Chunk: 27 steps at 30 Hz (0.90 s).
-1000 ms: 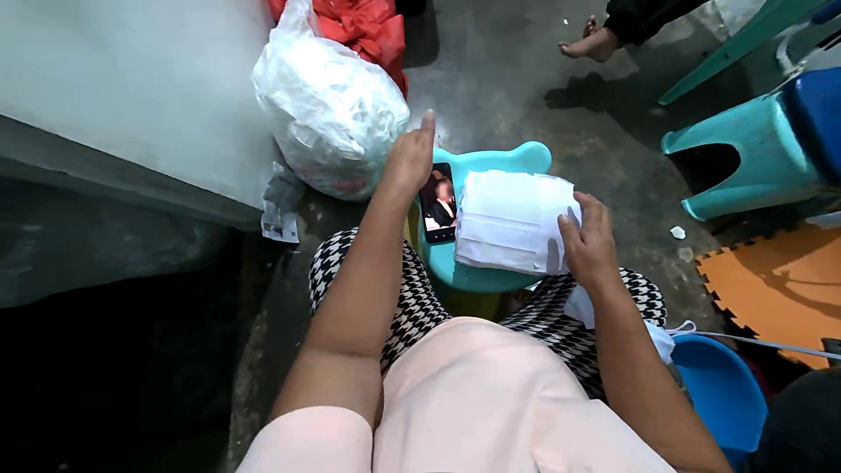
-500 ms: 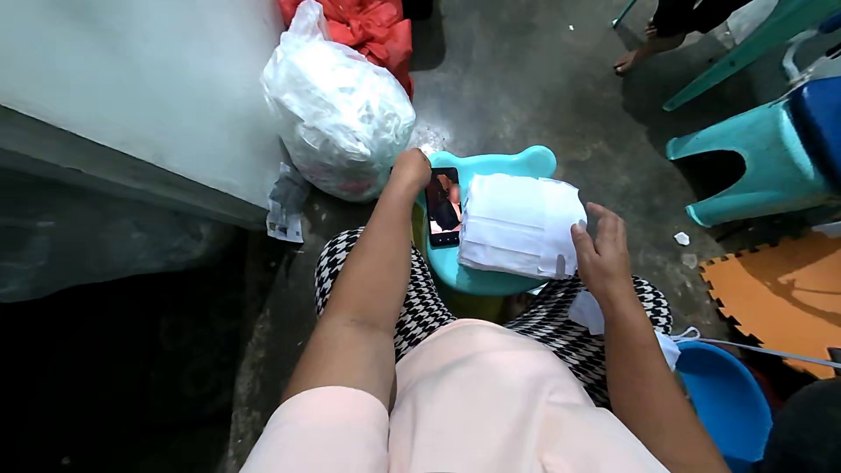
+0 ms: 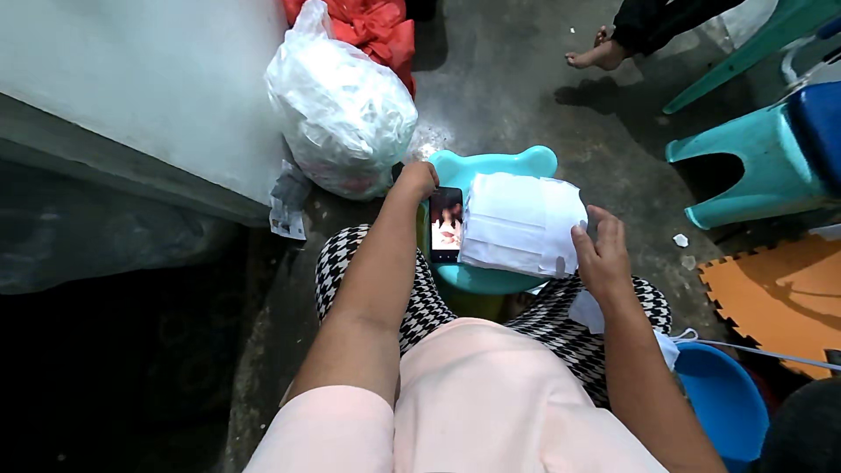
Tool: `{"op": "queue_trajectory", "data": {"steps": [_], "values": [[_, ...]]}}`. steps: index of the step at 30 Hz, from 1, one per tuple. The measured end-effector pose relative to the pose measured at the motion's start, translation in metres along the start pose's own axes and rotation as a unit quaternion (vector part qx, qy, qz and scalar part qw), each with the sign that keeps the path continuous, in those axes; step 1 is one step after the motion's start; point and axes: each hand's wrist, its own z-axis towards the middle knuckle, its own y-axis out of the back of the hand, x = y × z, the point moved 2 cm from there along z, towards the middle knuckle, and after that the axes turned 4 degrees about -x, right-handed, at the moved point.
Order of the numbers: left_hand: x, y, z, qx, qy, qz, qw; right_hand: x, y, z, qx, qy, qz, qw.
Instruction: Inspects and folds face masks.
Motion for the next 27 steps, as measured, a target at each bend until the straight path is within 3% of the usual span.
{"op": "queue_trajectory", "data": {"steps": [17, 27], "values": [[-0.008, -0.003, -0.006, 0.041, 0.000, 0.031, 0.999, 0.000, 0.004, -0.001, 0.000, -0.009, 0.006, 1.000], [-0.015, 0.019, -0.020, -0.087, -0.023, -0.088, 0.992, 0.008, 0.014, 0.005, -0.001, -0.008, -0.023, 1.000]]}}
